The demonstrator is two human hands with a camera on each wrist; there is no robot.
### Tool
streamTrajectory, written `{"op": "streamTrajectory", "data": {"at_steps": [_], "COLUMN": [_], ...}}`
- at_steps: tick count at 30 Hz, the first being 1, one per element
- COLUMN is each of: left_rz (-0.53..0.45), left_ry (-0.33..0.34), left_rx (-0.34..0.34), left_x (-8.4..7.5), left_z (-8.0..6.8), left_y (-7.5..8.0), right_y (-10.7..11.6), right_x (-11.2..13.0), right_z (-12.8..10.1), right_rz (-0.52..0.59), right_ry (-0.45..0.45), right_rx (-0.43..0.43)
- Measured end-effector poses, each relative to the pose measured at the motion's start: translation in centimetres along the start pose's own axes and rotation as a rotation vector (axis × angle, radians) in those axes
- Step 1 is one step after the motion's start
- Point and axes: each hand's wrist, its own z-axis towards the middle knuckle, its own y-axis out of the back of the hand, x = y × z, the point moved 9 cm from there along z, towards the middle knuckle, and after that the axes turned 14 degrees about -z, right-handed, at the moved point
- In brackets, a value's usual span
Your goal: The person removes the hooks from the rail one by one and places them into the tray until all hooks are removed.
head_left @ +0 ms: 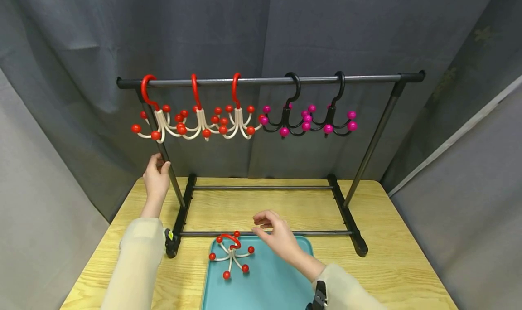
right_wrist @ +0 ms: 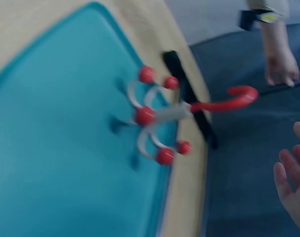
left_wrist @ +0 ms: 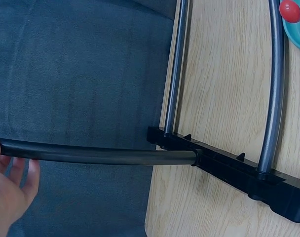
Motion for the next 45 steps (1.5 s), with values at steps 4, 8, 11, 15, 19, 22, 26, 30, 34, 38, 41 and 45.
{"op": "streamTrajectory", "data": {"at_steps": [4, 8, 11, 15, 19, 22, 26, 30, 34, 38, 41, 45], "left_rz": [-0.005, -0.019, -0.023, -0.018, -0.013, -0.009, -0.004, 0.002, 0.010, 0.007, 0.007, 0.002], "left_ry": [-0.004, -0.003, -0.005, -0.007, -0.004, -0.001, 0.001, 0.003, 0.010, -0.003, -0.016, -0.021], "left_rx": [-0.002, -0.006, -0.008, -0.008, -0.004, -0.005, -0.007, -0.002, 0.010, 0.003, 0.000, 0.018], "left_x": [0.1, 0.1, 0.1, 0.2, 0.4, 0.4, 0.4, 0.5, 0.5, 0.4, 0.2, 0.2], "left_z": [0.0, -0.2, -0.2, -0.3, -0.3, -0.3, -0.2, -0.1, -0.1, 0.0, 0.0, 0.0], "left_y": [0.0, 0.0, 0.0, 0.0, 0.0, 0.0, 0.1, 0.1, 0.0, 0.2, 0.2, -0.1], "right_y": [3.9, 8.1, 11.4, 15.1, 17.9, 19.9, 22.5, 25.2, 27.6, 29.1, 29.6, 30.0], "right_x": [0.9, 2.8, 4.5, 6.3, 8.1, 9.7, 9.8, 8.1, 7.1, 6.4, 5.9, 5.3], "right_z": [0.6, 1.1, 1.5, 1.9, 2.0, 2.3, 3.5, 5.2, 6.7, 8.3, 9.5, 10.6], "right_rz": [-0.064, -0.107, -0.143, -0.193, -0.220, -0.244, -0.286, -0.329, -0.375, -0.390, -0.390, -0.376], "right_ry": [0.072, 0.213, 0.339, 0.456, 0.486, 0.477, 0.453, 0.387, 0.286, 0.199, 0.139, 0.084], "right_rx": [-0.115, -0.245, -0.360, -0.470, -0.523, -0.561, -0.608, -0.672, -0.727, -0.759, -0.771, -0.777]}}
